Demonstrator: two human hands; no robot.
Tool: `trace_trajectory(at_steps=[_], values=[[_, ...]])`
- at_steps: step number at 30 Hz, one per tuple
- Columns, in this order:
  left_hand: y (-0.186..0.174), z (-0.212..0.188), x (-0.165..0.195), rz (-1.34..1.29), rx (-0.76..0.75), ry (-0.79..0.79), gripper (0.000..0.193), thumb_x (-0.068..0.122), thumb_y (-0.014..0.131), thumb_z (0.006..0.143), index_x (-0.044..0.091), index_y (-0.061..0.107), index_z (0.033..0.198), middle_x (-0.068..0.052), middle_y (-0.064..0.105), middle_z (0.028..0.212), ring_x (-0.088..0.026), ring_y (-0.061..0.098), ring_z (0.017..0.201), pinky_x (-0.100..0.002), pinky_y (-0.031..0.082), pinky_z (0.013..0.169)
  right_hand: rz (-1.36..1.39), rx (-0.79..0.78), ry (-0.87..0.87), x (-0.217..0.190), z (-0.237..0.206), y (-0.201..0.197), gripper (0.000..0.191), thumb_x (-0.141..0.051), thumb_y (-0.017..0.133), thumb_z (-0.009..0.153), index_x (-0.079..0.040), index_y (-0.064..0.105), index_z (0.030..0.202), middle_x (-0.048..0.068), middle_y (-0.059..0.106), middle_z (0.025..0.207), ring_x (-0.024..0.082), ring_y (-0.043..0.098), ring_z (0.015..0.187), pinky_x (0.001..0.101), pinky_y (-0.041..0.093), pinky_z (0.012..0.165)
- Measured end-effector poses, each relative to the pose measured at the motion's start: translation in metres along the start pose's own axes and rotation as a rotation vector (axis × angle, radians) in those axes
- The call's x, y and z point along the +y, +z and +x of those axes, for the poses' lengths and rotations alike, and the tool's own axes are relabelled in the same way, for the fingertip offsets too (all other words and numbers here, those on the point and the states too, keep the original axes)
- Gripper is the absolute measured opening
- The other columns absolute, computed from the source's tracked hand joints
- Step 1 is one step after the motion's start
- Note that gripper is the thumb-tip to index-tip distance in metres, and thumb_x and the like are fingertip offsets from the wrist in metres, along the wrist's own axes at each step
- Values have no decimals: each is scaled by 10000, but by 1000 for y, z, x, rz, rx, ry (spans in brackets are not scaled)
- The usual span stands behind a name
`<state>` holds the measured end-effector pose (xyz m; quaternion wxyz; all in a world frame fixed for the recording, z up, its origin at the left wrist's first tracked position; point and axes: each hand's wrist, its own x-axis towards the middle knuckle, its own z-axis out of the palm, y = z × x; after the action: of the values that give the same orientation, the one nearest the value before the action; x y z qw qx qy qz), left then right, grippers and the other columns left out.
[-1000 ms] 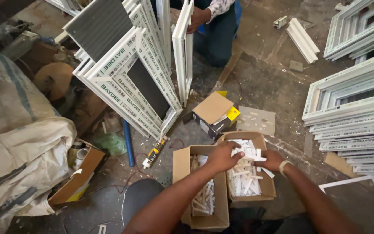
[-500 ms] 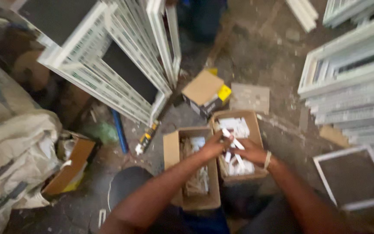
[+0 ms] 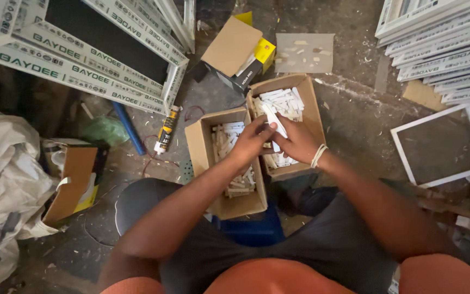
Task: The person sits on a low stool and repeatedly picks small white plastic pieces from one cardboard box, separates them by hand, and places them into a second box. The hands handle the pieces one at a time or in small groups, moving them between the two boxes without using tools.
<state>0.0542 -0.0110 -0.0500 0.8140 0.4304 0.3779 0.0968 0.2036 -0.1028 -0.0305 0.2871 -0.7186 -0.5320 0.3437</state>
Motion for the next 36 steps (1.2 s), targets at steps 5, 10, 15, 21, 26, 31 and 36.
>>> trace_trajectory(at_steps=[5, 10, 15, 21, 26, 31, 36], values=[[-1, -4, 1, -49, -17, 46, 588, 353, 656, 971, 67, 498, 1459, -45, 641, 1195, -163, 660, 1016, -378, 598, 809, -168, -14, -102, -11, -2, -6, 587, -227, 589, 990, 54, 407, 1472, 303, 690, 948, 483, 679, 879, 542, 531, 752], [-5, -4, -3, -18, -22, 290, 442, 254, 688, 1018, 28, 659, 1397, -36, 694, 1167, -145, 581, 991, -315, 465, 861, -96, 95, -392, -10, -4, -3, 444, -280, 580, 1044, 24, 494, 1357, 305, 650, 1229, 477, 611, 1149, 518, 513, 939], [-17, 5, 16, -284, -9, 317, 308, 259, 582, 1049, 48, 624, 1270, -90, 742, 1199, -205, 687, 1139, -332, 526, 956, 554, 81, -42, -8, -2, -7, 417, -287, 483, 1119, -5, 564, 1415, 132, 575, 1142, 243, 579, 988, 377, 489, 816], [-11, 1, 26, -244, -157, 248, 332, 261, 542, 1067, 8, 622, 1268, -128, 691, 1254, -260, 683, 1183, -409, 554, 990, 1114, 78, -91, -7, 5, -18, 473, -259, 486, 1106, 7, 513, 1496, 63, 648, 1230, 146, 605, 1044, 304, 532, 945], [-4, -3, 1, -193, -148, 221, 338, 245, 536, 1057, 6, 629, 1278, -114, 695, 1230, -273, 675, 1148, -413, 546, 1015, 917, 212, 5, -5, 4, -9, 473, -301, 469, 1103, -19, 558, 1472, 67, 674, 1127, 165, 632, 1056, 331, 510, 940], [-9, 6, -11, -53, -170, 274, 319, 252, 531, 1095, -11, 687, 1186, -104, 720, 1178, -202, 656, 1136, -345, 486, 1029, 362, 394, -207, -11, -3, -5, 362, -291, 490, 1108, -14, 671, 1254, 106, 700, 1158, 207, 665, 1116, 338, 506, 992], [-9, 1, -8, -72, -291, 316, 283, 254, 506, 1104, 41, 684, 1157, -25, 684, 1207, -141, 581, 1131, -292, 452, 983, 372, 435, -162, -26, -5, -6, 339, -292, 497, 1104, -21, 675, 1202, 109, 695, 1133, 217, 689, 1075, 332, 540, 951]])
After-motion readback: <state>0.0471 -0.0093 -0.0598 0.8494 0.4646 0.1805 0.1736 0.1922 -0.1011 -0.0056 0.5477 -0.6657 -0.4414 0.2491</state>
